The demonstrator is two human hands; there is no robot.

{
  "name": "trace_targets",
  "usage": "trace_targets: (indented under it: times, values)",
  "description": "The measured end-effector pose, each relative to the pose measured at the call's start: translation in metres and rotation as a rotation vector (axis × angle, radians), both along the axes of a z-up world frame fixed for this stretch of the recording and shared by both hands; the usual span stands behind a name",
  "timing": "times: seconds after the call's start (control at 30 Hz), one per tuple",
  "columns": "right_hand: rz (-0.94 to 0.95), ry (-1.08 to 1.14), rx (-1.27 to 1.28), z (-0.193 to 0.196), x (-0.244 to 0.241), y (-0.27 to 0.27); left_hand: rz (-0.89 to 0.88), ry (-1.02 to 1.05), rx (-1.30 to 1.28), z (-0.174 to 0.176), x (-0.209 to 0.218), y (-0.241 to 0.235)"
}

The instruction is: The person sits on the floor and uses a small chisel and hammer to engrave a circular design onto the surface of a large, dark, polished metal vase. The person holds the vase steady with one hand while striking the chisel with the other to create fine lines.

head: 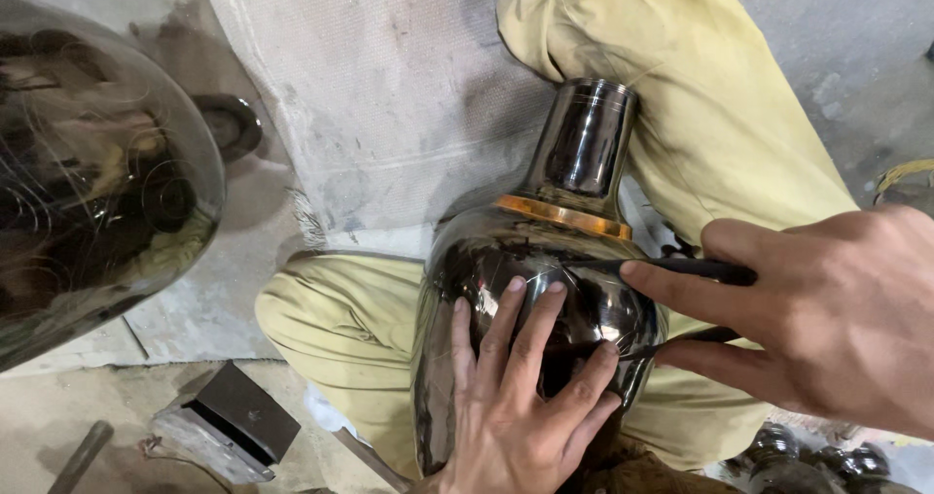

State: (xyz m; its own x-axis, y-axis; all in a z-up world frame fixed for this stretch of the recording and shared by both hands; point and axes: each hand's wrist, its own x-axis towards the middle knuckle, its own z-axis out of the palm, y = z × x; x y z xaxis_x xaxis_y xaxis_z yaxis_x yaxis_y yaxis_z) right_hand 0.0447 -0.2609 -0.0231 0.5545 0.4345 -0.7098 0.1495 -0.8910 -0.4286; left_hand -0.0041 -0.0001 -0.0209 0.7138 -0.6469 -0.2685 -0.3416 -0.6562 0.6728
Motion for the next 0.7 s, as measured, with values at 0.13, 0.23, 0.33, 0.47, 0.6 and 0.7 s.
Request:
trace_targets:
  times: [0.13,0.23,0.33,0.47,0.6,0.7]
  values:
    - [0.013,0.007,-0.024,-0.0001,-0.0006,-0.0004,-0.011,0.01,0.003,0.0016,0.0017,0.0004]
    - [-0.005,-0.026,0.032,-0.0004,-0.0006,-0.002,-0.02,-0.006,0.003,0.0017,0.0037,0.0009]
    - [-0.041,-0.105,0.179,-0.0012,0.0,-0.0027,-0.02,-0.001,0.011,0.0026,0.0042,0.0018]
    - [-0.001,-0.058,0.219,-0.004,0.0035,-0.0022,-0.003,0.027,0.049,0.0034,0.0021,0.0001]
    - [0.061,0.098,0.063,-0.0007,0.0016,-0.0022,-0.015,0.024,0.058,0.0043,0.0025,0.0014]
    - [0.034,0.09,0.034,0.0024,-0.0039,-0.0017,-0.026,0.004,0.067,0.0051,0.0039,0.0019]
